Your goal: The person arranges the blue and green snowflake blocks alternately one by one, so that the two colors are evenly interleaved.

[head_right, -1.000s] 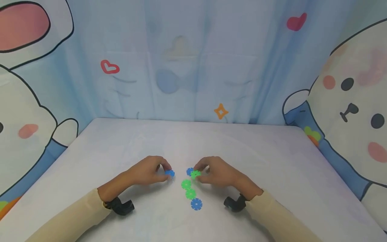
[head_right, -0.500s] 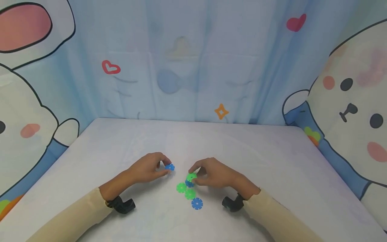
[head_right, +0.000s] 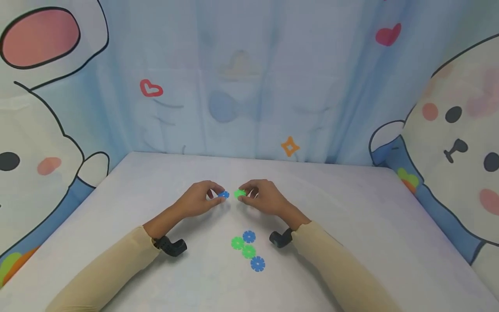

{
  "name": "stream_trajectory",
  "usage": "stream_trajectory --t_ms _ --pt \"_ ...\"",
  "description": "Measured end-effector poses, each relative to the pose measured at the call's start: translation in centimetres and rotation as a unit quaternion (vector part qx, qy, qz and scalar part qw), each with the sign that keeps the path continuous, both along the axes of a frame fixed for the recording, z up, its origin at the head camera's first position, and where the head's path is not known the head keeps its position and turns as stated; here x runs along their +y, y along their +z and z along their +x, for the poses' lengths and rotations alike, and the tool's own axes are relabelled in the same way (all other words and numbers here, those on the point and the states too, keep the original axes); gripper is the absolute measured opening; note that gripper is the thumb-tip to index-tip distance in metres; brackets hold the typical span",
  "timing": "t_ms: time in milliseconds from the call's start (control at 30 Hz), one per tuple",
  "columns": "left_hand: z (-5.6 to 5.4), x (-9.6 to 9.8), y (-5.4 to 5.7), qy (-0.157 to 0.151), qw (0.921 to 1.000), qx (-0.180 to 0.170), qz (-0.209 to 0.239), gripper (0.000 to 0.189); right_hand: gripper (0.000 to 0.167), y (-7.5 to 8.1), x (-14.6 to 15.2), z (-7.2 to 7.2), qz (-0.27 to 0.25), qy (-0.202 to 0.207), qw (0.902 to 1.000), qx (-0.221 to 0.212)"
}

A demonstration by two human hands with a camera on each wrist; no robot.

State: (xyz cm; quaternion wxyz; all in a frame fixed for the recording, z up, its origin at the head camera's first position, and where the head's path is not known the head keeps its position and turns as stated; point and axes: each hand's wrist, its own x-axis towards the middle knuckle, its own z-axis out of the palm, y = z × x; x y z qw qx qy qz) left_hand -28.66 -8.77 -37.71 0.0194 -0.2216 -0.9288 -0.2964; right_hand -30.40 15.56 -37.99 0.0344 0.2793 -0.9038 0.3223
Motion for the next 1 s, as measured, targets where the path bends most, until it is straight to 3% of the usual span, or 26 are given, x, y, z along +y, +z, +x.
stream_trajectory --t_ms 233,500,767,1000 --pt "-1.0 0.0 -1.1 0.014 0.9997 -0.009 0.017 0.032 0.034 -1.0 -0.7 -1.8 -0.038 -0.034 0.9978 -0.042" --pt "-1.5 -0.5 -2.0 0.015 0.9992 -0.005 0.037 0.030 0.031 -2.1 -0.7 -2.1 -0.047 -0.051 0.9962 -0.053" --pt "-1.8 -1.0 -2.6 0.021 0.9992 -0.011 0.031 0.028 0.031 -2.6 -0.9 -2.0 -0.028 -0.003 0.9992 -0.029" --pt "-2.1 -1.3 -3.2 0.007 0.9994 -0.010 0.032 0.027 0.028 -2.9 -1.4 -2.2 0.006 0.006 0.9998 -0.016"
